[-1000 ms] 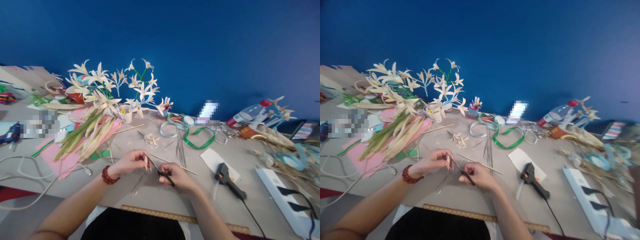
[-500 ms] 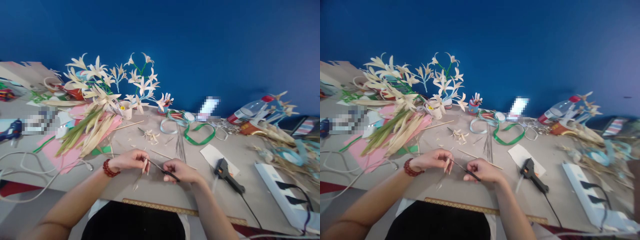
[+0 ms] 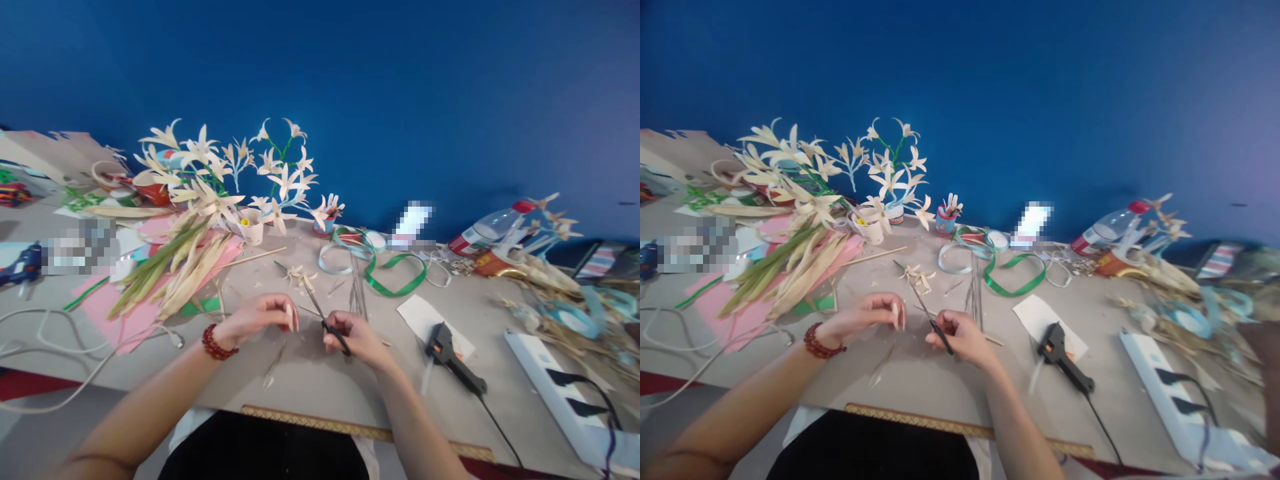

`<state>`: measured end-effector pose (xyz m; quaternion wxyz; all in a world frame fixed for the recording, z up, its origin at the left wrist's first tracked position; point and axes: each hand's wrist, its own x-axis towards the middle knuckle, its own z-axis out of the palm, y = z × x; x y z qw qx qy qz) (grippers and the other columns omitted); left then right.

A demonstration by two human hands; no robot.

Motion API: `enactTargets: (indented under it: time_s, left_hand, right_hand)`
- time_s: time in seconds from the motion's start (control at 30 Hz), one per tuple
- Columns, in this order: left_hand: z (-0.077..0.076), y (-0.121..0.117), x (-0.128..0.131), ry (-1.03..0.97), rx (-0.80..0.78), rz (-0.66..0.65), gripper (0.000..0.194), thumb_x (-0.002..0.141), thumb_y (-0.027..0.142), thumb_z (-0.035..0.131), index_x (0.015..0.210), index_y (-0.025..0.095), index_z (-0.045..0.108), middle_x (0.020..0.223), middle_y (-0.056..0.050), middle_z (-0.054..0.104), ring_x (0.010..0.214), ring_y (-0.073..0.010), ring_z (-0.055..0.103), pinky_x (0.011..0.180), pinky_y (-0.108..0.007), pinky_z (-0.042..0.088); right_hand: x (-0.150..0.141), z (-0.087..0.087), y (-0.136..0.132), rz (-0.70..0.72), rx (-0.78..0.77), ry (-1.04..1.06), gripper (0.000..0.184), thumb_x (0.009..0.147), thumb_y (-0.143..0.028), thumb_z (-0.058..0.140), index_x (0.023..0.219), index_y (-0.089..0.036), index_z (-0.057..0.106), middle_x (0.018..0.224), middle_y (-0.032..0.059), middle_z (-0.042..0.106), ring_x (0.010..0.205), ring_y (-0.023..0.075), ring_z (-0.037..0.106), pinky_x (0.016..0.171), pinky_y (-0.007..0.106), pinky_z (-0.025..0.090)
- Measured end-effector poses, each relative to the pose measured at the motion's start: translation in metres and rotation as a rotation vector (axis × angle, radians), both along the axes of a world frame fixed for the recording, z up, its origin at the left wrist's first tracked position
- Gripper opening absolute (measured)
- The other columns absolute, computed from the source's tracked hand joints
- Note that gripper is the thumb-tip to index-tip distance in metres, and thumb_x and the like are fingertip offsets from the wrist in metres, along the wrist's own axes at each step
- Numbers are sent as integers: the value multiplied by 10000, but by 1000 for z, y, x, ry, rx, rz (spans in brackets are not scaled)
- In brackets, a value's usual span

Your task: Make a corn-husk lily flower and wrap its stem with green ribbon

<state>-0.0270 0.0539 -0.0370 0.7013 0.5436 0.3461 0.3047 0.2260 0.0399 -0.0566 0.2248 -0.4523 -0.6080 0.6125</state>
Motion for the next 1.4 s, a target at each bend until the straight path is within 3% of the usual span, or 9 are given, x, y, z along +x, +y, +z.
enactTargets:
  time_s: [0.07,0.13,0.23,0.43,0.6,0.83,1.0,1.27,1.4]
  left_hand:
    - [-1,3,-1,78,73,278,147,787,278,638,698,164,609,897,-47,671,775,-150,590,710,-267,450]
    - [-2,7,-3,157,135,408,135,793,284,619,725,168,626,923,-47,673,787,-153,588,693,-260,444]
    - [-6,11,-8,196,179,416,138,822,280,577,866,175,655,844,-36,660,757,-158,580,665,-261,445]
    - [-14,11,-6,222,260,461,162,852,305,560,828,175,655,855,-36,651,720,-144,558,661,-257,437]
    - [-9,3,3,77,109,404,157,822,321,613,829,177,674,943,-38,647,678,-115,536,652,-249,432]
    - [-10,-12,21,3,127,272,168,825,315,635,753,163,650,942,-40,616,740,-128,535,691,-245,431]
    - [-10,-17,23,14,125,201,167,840,326,619,808,165,650,913,-43,610,737,-137,526,689,-253,429]
    - [-12,-14,13,-21,115,232,191,828,337,633,742,172,593,740,-3,555,699,-134,513,691,-254,415]
    - [-14,-15,16,-86,-15,281,173,816,310,641,730,170,585,709,11,539,671,-122,506,656,-237,404]
  right_hand:
    - [-3,-2,-2,-3,155,-79,482,685,-627,726,699,-190,523,599,-32,552,512,103,438,473,211,273]
    - [-7,-2,-4,45,353,-195,444,720,-582,726,653,-185,540,619,-34,526,557,108,446,508,216,277]
    - [-18,0,-12,156,539,-374,398,731,-496,759,620,-184,537,631,-43,531,588,106,464,541,218,270]
    - [-42,3,-26,228,618,-668,359,604,-407,841,769,-207,594,789,-26,626,625,126,518,534,239,227]
    - [-36,11,-24,212,539,-492,324,684,-292,789,950,-238,614,833,-35,647,716,145,577,597,218,331]
    - [-40,20,-17,-111,515,-253,231,908,-398,577,1029,-202,583,807,-5,622,605,118,518,580,224,386]
    - [-41,26,-12,-81,523,-177,171,958,-310,488,837,-202,544,704,-35,550,613,109,492,579,213,369]
    - [-37,31,3,27,242,8,171,932,-335,489,832,-198,512,673,-44,518,522,86,516,462,178,384]
    - [-41,28,1,-29,490,17,198,894,-309,563,1062,-205,556,903,29,618,681,121,586,610,230,487]
